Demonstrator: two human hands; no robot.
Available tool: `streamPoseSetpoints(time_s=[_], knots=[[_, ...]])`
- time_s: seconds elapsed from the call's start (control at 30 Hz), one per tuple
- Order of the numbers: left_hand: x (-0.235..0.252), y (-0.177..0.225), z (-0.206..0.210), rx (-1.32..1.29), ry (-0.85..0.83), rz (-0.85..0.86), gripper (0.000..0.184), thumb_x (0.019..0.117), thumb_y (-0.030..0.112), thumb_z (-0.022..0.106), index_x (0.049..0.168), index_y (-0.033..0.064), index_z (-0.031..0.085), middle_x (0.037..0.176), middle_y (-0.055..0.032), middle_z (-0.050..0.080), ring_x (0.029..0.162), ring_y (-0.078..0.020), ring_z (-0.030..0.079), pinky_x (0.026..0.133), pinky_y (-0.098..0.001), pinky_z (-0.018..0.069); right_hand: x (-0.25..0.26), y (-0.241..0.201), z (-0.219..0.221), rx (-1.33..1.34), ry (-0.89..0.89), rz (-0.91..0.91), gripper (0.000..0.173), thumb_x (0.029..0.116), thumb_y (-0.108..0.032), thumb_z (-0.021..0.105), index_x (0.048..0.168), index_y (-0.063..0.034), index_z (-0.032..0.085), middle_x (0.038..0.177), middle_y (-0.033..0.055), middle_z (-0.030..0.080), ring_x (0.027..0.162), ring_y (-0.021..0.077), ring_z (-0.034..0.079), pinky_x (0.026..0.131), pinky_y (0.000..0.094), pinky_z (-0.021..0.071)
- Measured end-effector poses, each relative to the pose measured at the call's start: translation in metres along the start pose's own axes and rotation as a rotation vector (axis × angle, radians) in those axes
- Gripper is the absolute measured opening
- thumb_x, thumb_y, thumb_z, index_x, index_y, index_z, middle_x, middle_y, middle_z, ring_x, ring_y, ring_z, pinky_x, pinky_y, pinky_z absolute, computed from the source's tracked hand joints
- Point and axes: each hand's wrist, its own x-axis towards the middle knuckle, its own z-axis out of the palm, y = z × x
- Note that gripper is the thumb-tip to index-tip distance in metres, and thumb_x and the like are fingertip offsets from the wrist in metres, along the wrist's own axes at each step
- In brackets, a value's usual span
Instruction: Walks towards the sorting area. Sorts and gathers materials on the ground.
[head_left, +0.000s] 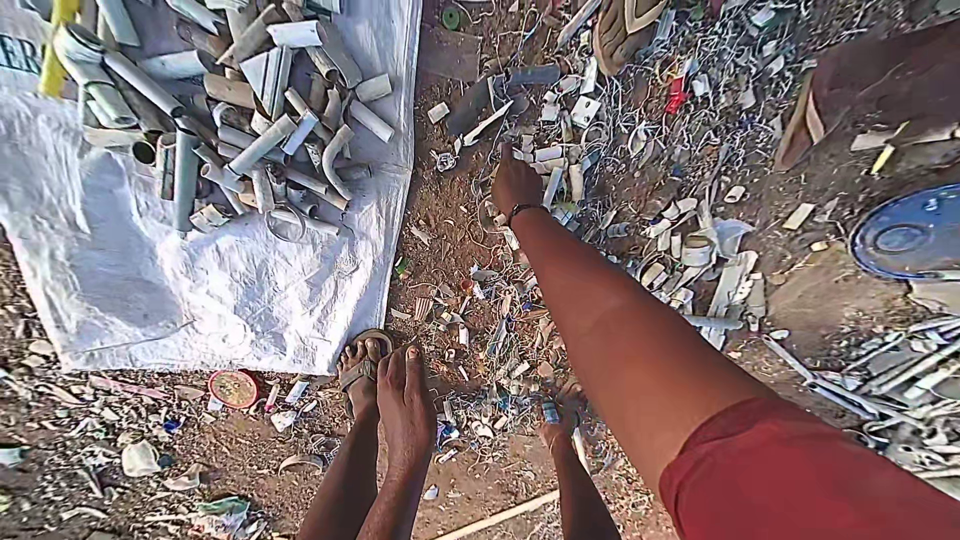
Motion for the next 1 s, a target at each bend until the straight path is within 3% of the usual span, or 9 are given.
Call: streamPoseSetpoints(time_s=[0.1,0.17,0.37,0.5,0.6,0.67,0.73,0.83,1.0], knots=[[-0.001,0.002,0.0,0.008,-0.02,0.0,0.045,0.1056,0.03,0.04,0.121,-0.0037,0.067,0.122,-0.0187,0.061,0.116,-0.0242,0.057,0.103,-0.0444,0.0419,0.005,0.001,-0.003,0.045,-0.121,-0.034,0.055,0.0974,-0.013,0.059,0.151,-0.0037,0.048,0.137,0.0304,0.059,0.124,0.0504,0.059,0.095,0.0681,0.0485],[-0.001,0.004,0.001,0.002,-0.019,0.003,0.045,0.1052,0.029,0.04,0.119,-0.0037,0.067,0.12,-0.0182,0.062,0.116,-0.0235,0.057,0.102,-0.0437,0.0421,0.004,0.008,0.005,0.103,-0.177,0.005,0.061,0.0966,-0.019,0.065,0.151,-0.0012,0.045,0.144,0.0304,0.054,0.128,0.0499,0.057,0.099,0.0675,0.0486],[-0.002,0.002,0.002,-0.003,-0.034,-0.01,0.045,0.106,0.029,0.04,0.12,-0.0033,0.068,0.124,-0.0188,0.062,0.12,-0.0243,0.057,0.105,-0.0449,0.0417,-0.016,0.016,0.029,0.445,0.05,0.12,0.056,0.0943,-0.019,0.067,0.148,-0.0118,0.054,0.127,0.0218,0.068,0.119,0.041,0.065,0.097,0.062,0.0505],[-0.002,0.005,0.004,-0.015,-0.029,0.003,0.044,0.1055,0.03,0.04,0.117,-0.0013,0.069,0.119,-0.0162,0.064,0.114,-0.022,0.059,0.1,-0.0446,0.044,-0.043,-0.049,0.012,0.85,0.16,-0.167,0.048,0.0912,-0.018,0.073,0.138,-0.0132,0.063,0.116,0.0127,0.072,0.1,0.0272,0.07,0.087,0.0496,0.0561],[-0.002,0.007,0.006,-0.007,-0.037,-0.002,0.044,0.1063,0.03,0.04,0.117,-0.0017,0.069,0.119,-0.0165,0.064,0.113,-0.0222,0.059,0.1,-0.0448,0.0445,-0.059,-0.118,-0.027,1.063,0.014,-0.45,0.087,0.0858,-0.03,0.085,0.159,-0.0178,0.04,0.14,0.0168,0.062,0.115,0.0292,0.068,0.095,0.0493,0.0574],[-0.002,0.01,0.004,0.007,-0.043,-0.008,0.043,0.1076,0.029,0.04,0.118,-0.0021,0.069,0.117,-0.0169,0.064,0.111,-0.0232,0.06,0.098,-0.0452,0.0449,-0.051,-0.143,-0.039,0.961,0.007,-0.438,0.092,0.0902,-0.036,0.08,0.164,-0.0172,0.029,0.144,0.02,0.059,0.121,0.0332,0.065,0.099,0.0508,0.0545],[0.0,0.012,0.0,0.027,-0.058,-0.017,0.044,0.1081,0.028,0.04,0.118,-0.0028,0.069,0.118,-0.0181,0.065,0.112,-0.0251,0.06,0.099,-0.0472,0.0448,-0.026,-0.144,-0.034,0.759,0.081,-0.301,0.07,0.0967,-0.027,0.068,0.16,-0.0146,0.039,0.133,0.0203,0.064,0.118,0.0336,0.065,0.098,0.0501,0.0534],[0.006,0.013,-0.009,0.048,-0.081,-0.01,0.045,0.108,0.029,0.039,0.115,-0.0025,0.07,0.114,-0.0169,0.065,0.109,-0.0247,0.061,0.096,-0.0479,0.0453,0.008,-0.123,-0.027,0.527,0.062,-0.134,0.06,0.0995,-0.018,0.057,0.158,-0.0125,0.042,0.137,0.0224,0.061,0.126,0.0362,0.061,0.102,0.0524,0.0517],[0.016,0.019,-0.023,0.088,-0.101,0.025,0.046,0.1058,0.032,0.039,0.106,-0.0008,0.071,0.107,-0.0145,0.065,0.103,-0.025,0.061,0.092,-0.0499,0.0457,0.039,-0.114,-0.039,0.274,-0.075,-0.084,0.066,0.1014,-0.028,0.054,0.163,-0.0175,0.034,0.157,0.0249,0.04,0.142,0.0407,0.045,0.11,0.0567,0.0439]])
